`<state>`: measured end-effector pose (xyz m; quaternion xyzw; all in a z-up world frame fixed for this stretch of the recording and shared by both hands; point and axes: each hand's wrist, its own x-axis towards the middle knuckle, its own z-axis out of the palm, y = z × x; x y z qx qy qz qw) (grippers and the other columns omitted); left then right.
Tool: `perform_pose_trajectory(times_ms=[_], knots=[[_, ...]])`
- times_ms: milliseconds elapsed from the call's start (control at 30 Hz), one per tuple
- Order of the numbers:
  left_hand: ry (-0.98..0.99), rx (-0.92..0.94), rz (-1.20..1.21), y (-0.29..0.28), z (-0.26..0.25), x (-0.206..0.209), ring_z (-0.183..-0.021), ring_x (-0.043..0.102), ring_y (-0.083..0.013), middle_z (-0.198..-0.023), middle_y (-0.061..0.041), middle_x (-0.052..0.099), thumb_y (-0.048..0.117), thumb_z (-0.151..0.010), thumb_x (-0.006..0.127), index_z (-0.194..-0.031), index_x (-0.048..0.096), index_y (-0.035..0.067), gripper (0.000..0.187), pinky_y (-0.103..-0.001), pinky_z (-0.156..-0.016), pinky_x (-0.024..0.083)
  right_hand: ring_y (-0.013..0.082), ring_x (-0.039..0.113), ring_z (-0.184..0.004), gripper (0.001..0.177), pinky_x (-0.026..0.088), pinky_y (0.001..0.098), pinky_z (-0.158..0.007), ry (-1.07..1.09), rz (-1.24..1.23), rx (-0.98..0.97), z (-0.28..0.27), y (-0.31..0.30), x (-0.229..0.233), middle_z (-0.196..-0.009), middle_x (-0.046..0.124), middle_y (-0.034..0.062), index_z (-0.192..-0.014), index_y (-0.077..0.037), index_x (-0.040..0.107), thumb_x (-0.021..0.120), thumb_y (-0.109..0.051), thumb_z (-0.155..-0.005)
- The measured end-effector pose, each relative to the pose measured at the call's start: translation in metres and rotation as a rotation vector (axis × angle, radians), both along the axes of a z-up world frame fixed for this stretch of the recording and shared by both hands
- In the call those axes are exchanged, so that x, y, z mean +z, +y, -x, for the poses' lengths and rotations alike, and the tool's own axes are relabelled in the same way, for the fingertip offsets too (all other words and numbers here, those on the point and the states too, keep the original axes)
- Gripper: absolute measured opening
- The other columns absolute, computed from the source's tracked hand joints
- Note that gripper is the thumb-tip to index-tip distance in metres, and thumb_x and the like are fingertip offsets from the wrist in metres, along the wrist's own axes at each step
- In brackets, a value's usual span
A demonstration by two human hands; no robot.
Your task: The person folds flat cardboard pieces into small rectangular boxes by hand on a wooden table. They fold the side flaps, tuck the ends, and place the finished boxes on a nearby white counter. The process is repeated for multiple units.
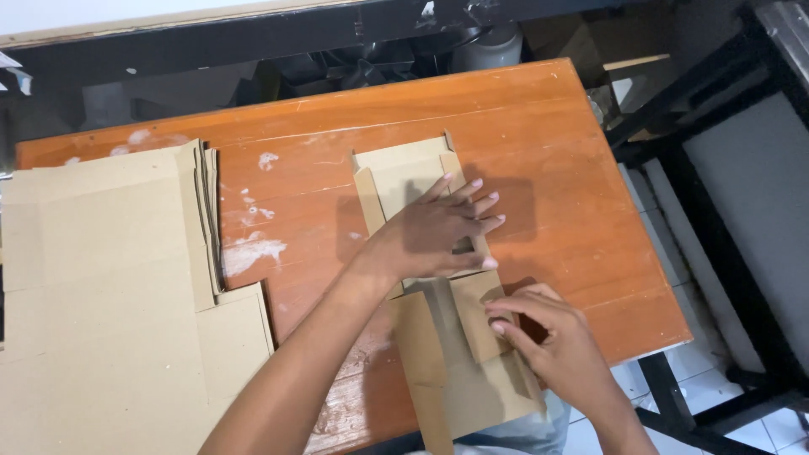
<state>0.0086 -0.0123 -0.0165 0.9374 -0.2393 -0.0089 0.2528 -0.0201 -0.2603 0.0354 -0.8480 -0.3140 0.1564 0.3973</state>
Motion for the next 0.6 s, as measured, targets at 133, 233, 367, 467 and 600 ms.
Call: perform_pose_trajectory(times_ms=[133,233,367,467,600], knots=[[-0.044,-0.061,-0.111,-0.003,0.001,-0.002,-0.157,0.014,-0.0342,-0.170,-0.010,0.023,0.076,-0.088,0.054,-0.160,0.035,0.019,0.093,-0.059,-0.123,0.006,0.0183,0.064,-0.105,0.024,0.044,0.0355,-0.096,-0.190,0.006,-0.028,-0.024,-0.007,-0.030,-0.103,0.076,-0.0014,-0.100,-0.017,0.079,0.077,-0.035,-0.084],[0.209,0.115,-0.281,-0.012,0.007,0.033,-0.159,0.014,-0.0215,-0.168,0.007,0.031,0.074,-0.086,0.061,-0.157,0.040,0.036,0.083,-0.053,-0.130,0.006,0.0289,0.040,-0.135,0.067,0.025,0.0484,-0.111,-0.172,0.156,-0.157,-0.039,0.002,-0.039,-0.133,0.054,-0.0047,-0.135,-0.036,0.064,0.090,-0.037,-0.074],[0.245,0.119,-0.253,-0.012,0.008,0.035,-0.160,0.008,-0.0215,-0.171,0.005,0.025,0.069,-0.086,0.066,-0.160,0.034,0.035,0.088,-0.054,-0.129,-0.002,0.0429,0.017,-0.148,0.084,0.004,0.0640,-0.122,-0.093,0.279,-0.182,-0.047,0.030,-0.008,-0.159,0.030,0.0118,-0.153,-0.027,0.042,0.084,-0.030,-0.080],[0.264,0.123,-0.248,-0.012,0.007,0.031,-0.160,0.005,-0.0212,-0.172,0.006,0.021,0.068,-0.087,0.065,-0.161,0.030,0.035,0.089,-0.054,-0.129,-0.005,0.0477,0.006,-0.152,0.089,-0.006,0.0688,-0.120,-0.042,0.317,-0.115,-0.046,0.036,0.008,-0.165,0.017,0.0207,-0.159,-0.022,0.034,0.080,-0.027,-0.083],[0.288,0.107,-0.235,-0.011,0.007,0.033,-0.161,0.002,-0.0213,-0.174,0.006,0.014,0.065,-0.087,0.067,-0.161,0.031,0.033,0.089,-0.055,-0.129,-0.005,0.0557,-0.015,-0.151,0.113,-0.018,0.0762,-0.113,0.019,0.435,0.094,-0.046,0.016,0.009,-0.169,-0.009,0.0302,-0.167,-0.020,0.015,0.085,-0.027,-0.078]])
